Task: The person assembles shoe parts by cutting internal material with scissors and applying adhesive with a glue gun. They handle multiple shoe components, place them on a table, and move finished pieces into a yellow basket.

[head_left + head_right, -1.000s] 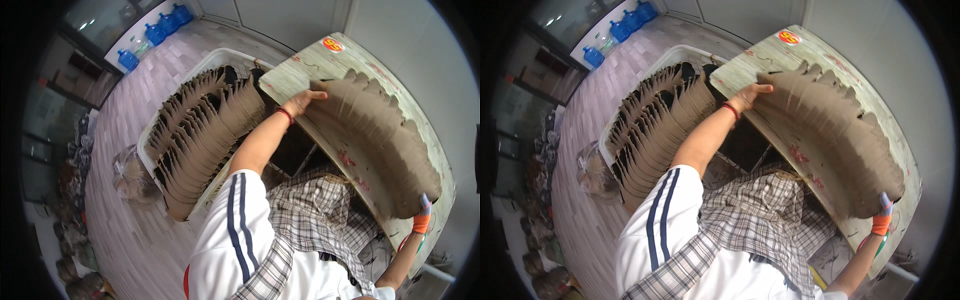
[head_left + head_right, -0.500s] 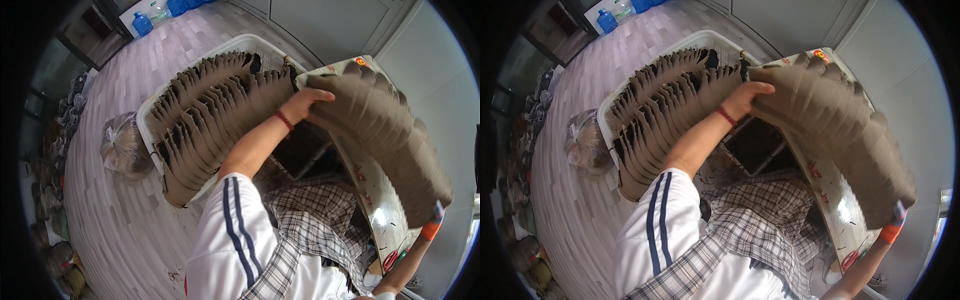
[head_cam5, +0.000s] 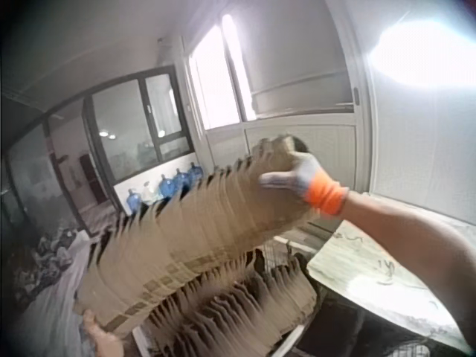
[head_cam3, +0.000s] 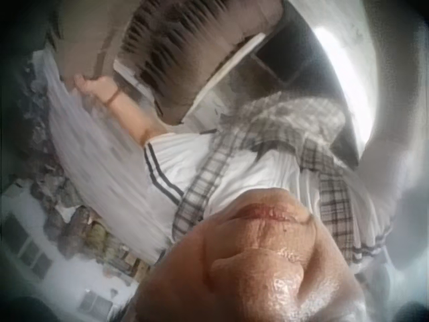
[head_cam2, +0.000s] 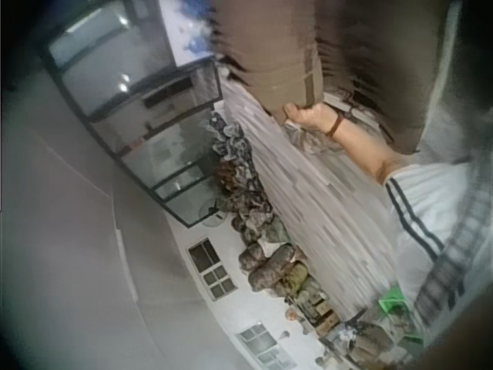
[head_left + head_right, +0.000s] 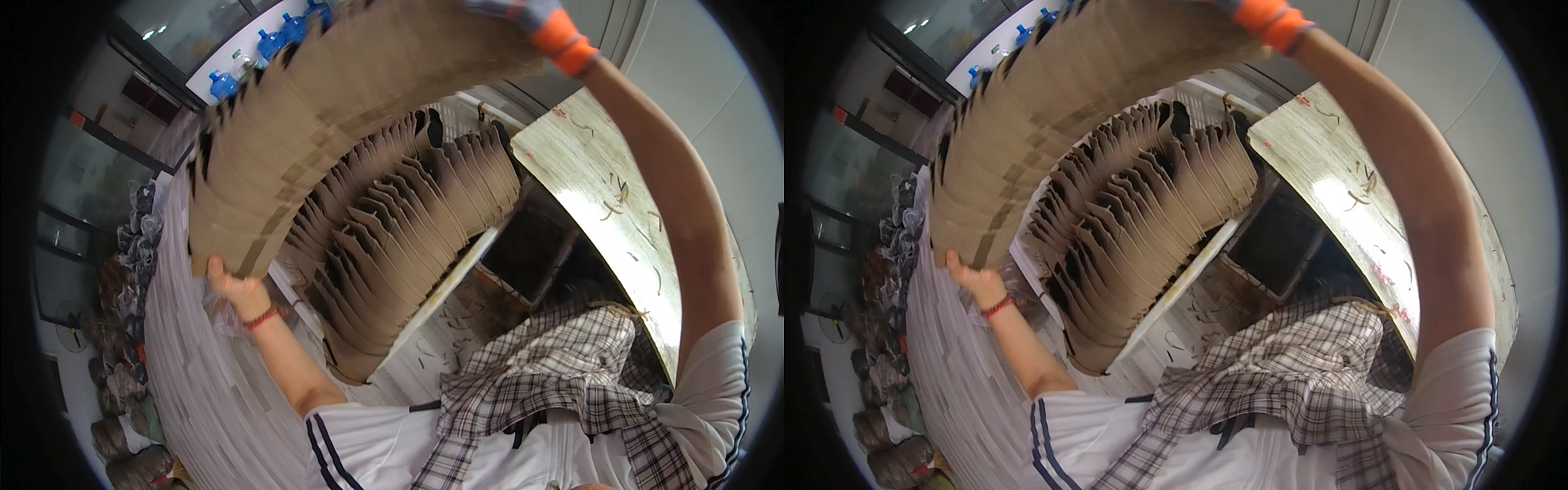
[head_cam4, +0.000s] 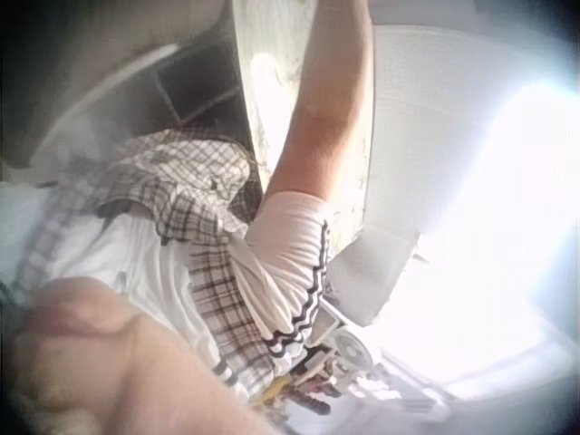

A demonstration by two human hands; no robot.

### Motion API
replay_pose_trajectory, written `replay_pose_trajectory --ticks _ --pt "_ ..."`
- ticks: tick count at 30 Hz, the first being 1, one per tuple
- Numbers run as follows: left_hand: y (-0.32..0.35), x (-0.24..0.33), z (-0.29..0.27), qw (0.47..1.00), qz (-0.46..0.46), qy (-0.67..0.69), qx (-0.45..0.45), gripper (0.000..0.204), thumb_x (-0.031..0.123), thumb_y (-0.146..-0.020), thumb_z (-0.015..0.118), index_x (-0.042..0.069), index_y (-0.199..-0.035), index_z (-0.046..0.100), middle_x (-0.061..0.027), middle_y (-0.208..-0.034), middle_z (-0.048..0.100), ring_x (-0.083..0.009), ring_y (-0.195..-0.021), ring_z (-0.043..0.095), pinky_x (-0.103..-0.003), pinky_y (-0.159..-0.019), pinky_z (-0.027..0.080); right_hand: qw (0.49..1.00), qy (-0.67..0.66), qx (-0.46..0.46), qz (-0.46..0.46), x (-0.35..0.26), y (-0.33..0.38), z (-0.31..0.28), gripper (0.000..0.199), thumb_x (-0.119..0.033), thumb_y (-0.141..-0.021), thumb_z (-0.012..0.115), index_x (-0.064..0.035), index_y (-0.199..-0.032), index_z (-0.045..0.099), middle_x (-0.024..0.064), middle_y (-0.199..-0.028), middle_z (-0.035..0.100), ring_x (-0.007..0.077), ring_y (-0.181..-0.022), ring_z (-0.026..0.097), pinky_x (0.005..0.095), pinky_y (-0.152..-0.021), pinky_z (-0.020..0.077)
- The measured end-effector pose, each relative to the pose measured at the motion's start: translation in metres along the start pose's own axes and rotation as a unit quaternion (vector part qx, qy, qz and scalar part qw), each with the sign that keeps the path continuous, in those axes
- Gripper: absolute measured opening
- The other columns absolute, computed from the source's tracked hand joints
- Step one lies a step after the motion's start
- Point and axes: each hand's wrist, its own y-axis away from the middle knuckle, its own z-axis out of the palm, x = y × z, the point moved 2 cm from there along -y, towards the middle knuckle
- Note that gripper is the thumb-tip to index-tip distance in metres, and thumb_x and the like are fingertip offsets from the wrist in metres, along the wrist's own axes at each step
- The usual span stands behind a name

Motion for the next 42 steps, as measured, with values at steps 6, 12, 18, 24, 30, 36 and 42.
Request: replay_pose_trajectory --ticks 6,12,18,24,30,36,42 --pt "0.004 -0.018 -0.102 0.98 -0.028 -0.099 0.173 0.055 0.025 -0.08 0.069 0.004 -0.128 0.051 -0.0127 -0.125 0.057 -0.0343 -0.114 0.054 -0.054 -0.096 0.046 0.983 0.07 -0.119 0.121 0.037 -0.016 0.177 0.108 -0.066 -0.07 0.071 0.0006 -0.143 0.03 0.0236 -0.141 0.043 0.0376 -0.127 0.045 0.0412 -0.107 0.036" --pt "0.033 -0.111 -0.182 0.93 -0.262 -0.168 0.197 0.048 0.03 -0.088 0.066 0.002 -0.125 0.055 -0.0114 -0.123 0.059 -0.0285 -0.108 0.059 -0.042 -0.094 0.047 0.859 -0.002 -0.458 0.229 0.129 0.14 0.254 0.068 -0.043 -0.087 0.064 -0.005 -0.14 0.043 0.0145 -0.134 0.053 0.0248 -0.12 0.051 0.0326 -0.101 0.0405" --pt "0.031 -0.114 -0.181 0.944 -0.21 -0.154 0.204 0.051 0.028 -0.087 0.068 0.003 -0.128 0.051 -0.0139 -0.124 0.058 -0.0308 -0.112 0.057 -0.045 -0.095 0.047 0.892 -0.199 -0.297 0.278 0.136 0.16 0.204 0.038 -0.022 -0.095 0.059 0.0041 -0.122 0.057 0.0072 -0.115 0.063 0.0108 -0.105 0.057 0.0235 -0.092 0.045" --pt "0.026 -0.095 -0.189 0.885 -0.273 -0.272 0.261 0.066 0.038 -0.075 0.079 0.011 -0.129 0.052 -0.011 -0.12 0.06 -0.0266 -0.105 0.058 -0.042 -0.09 0.047 0.91 -0.194 -0.297 0.215 0.09 0.213 0.097 0.032 -0.015 -0.098 0.053 0.001 -0.125 0.056 0.0071 -0.118 0.062 0.0129 -0.11 0.056 0.0251 -0.094 0.0444" --pt "0.012 -0.089 -0.198 0.846 -0.305 -0.372 0.227 0.084 0.052 -0.06 0.085 0.014 -0.129 0.053 -0.0098 -0.13 0.052 -0.0308 -0.109 0.049 -0.047 -0.09 0.038 0.923 -0.095 -0.23 0.293 0.049 0.317 -0.041 0.03 -0.007 -0.095 0.055 0.0028 -0.123 0.058 0.0082 -0.116 0.064 0.0134 -0.108 0.057 0.0267 -0.096 0.0427" --pt "0.0 -0.102 -0.188 0.742 -0.347 -0.475 0.322 0.076 0.046 -0.077 0.075 0.01 -0.135 0.041 -0.0199 -0.118 0.049 -0.0365 -0.091 0.053 -0.048 -0.074 0.05 0.904 -0.062 -0.07 0.417 0.011 0.443 -0.154 0.029 -0.004 -0.093 0.056 0.004 -0.121 0.058 0.0105 -0.112 0.065 0.0146 -0.105 0.059 0.0277 -0.093 0.0445" --pt "-0.027 -0.109 -0.186 0.694 -0.298 -0.549 0.358 0.071 0.038 -0.078 0.072 0.003 -0.133 0.045 -0.0215 -0.137 0.045 -0.0419 -0.116 0.051 -0.051 -0.091 0.045 0.876 -0.034 0.076 0.475 -0.023 0.575 -0.223 0.031 -0.003 -0.095 0.053 0.0055 -0.125 0.054 0.0111 -0.118 0.062 0.0154 -0.107 0.057 0.0268 -0.096 0.0435"
